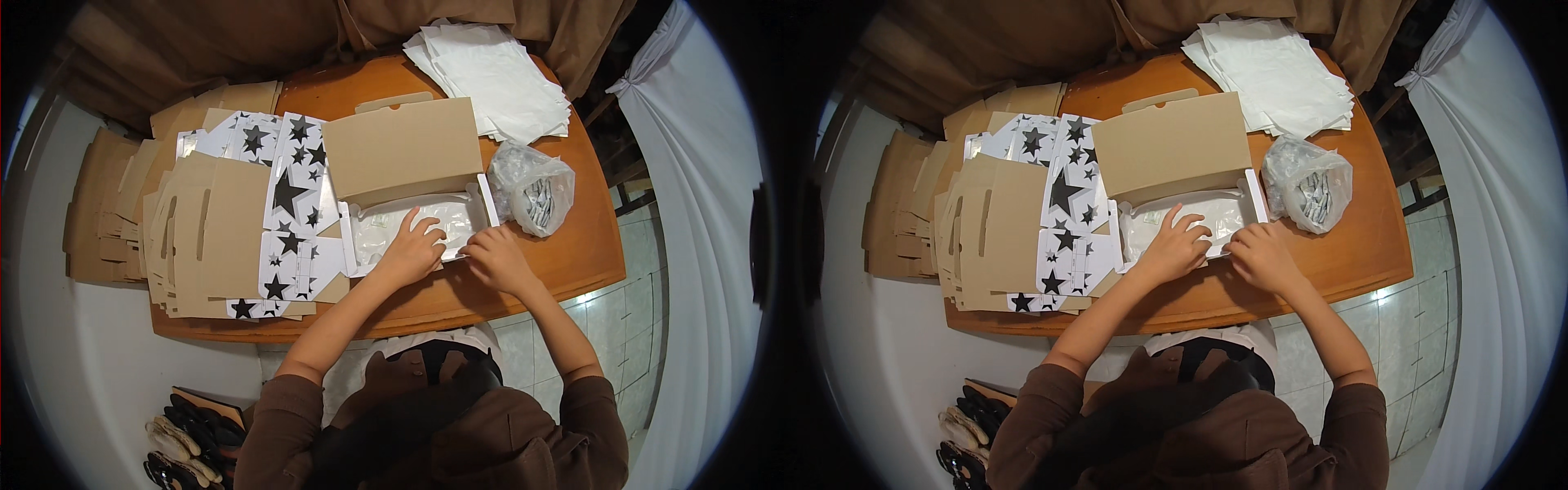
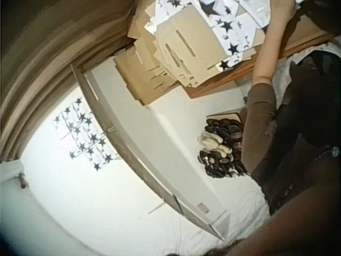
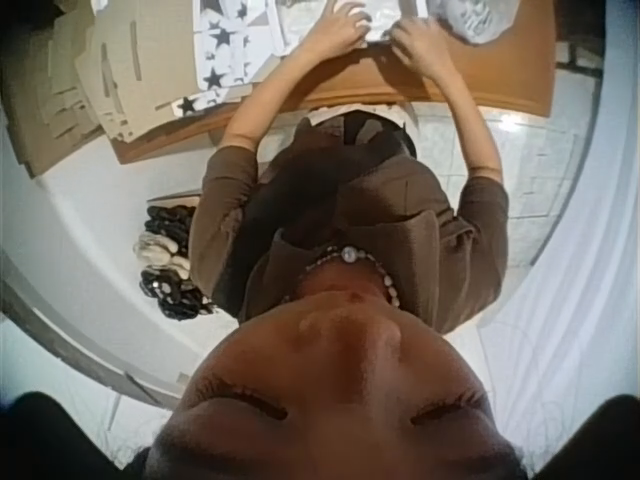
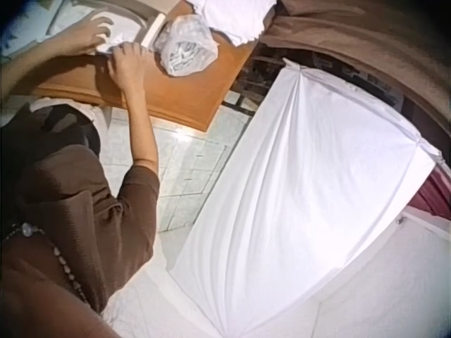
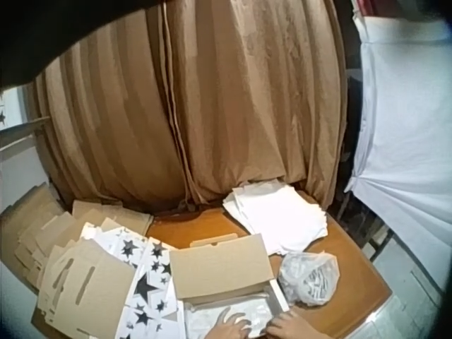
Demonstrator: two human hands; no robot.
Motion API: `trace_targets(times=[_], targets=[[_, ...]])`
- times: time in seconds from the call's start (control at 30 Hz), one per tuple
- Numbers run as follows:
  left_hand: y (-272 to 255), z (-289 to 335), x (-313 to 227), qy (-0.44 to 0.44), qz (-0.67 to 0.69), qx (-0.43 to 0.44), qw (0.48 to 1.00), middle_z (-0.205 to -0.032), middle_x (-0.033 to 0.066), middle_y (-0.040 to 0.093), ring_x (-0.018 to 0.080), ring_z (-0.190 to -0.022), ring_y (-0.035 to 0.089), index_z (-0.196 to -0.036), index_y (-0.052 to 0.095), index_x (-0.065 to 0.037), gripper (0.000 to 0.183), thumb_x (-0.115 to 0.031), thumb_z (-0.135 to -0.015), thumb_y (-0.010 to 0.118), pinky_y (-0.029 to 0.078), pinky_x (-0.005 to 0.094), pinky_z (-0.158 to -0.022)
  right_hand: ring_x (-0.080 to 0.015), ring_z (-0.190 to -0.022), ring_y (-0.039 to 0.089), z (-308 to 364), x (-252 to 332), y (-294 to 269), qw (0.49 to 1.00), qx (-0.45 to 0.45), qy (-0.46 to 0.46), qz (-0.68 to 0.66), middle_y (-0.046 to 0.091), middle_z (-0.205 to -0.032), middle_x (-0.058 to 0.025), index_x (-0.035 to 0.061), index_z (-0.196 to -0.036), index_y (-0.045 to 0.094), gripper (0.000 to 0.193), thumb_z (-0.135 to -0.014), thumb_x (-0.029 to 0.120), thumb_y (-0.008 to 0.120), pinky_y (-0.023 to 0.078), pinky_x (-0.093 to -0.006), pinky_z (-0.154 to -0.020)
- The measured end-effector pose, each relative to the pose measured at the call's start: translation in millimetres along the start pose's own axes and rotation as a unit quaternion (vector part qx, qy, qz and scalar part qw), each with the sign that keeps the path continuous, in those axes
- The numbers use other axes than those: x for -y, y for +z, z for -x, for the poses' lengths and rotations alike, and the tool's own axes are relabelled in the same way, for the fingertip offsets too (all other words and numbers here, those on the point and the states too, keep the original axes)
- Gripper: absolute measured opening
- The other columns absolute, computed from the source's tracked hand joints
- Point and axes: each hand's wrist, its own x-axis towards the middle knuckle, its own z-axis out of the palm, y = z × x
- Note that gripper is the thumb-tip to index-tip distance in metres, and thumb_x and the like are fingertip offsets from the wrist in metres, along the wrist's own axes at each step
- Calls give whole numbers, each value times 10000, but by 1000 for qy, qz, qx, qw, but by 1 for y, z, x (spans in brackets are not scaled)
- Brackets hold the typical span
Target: Assemble cardboard shoe boxes and stack them on a shelf.
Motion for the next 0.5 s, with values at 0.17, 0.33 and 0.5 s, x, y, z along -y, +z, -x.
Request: trace_targets(times=[0.17,0.33,0.5], targets=[[6,-9,-4,51,0,-102,993,-1081,-2,590,209,-1156,487,-912,661,-159,199,-249,-737,691,254,525,-1065,-220,-858,529,10,5,19,1000,-31,3,-4,560,-853,-31,100,-836,618,132,-713,123,662,390,-362,-763],[5,-10,-3,70,-10,-92,993,-1107,0,577,210,-1161,481,-907,659,-168,184,-249,-743,681,254,525,-1062,-211,-849,531,11,1,18,999,-41,-13,25,555,-830,-25,97,-823,611,98,-728,120,621,384,-362,-767],[6,-8,-13,-8,58,-53,997,-1152,12,552,235,-1203,432,-837,667,-153,143,-249,-732,686,222,541,-1070,-196,-842,531,17,-3,22,997,-52,-48,27,557,-832,-20,103,-823,613,102,-726,134,600,383,-372,-788]])
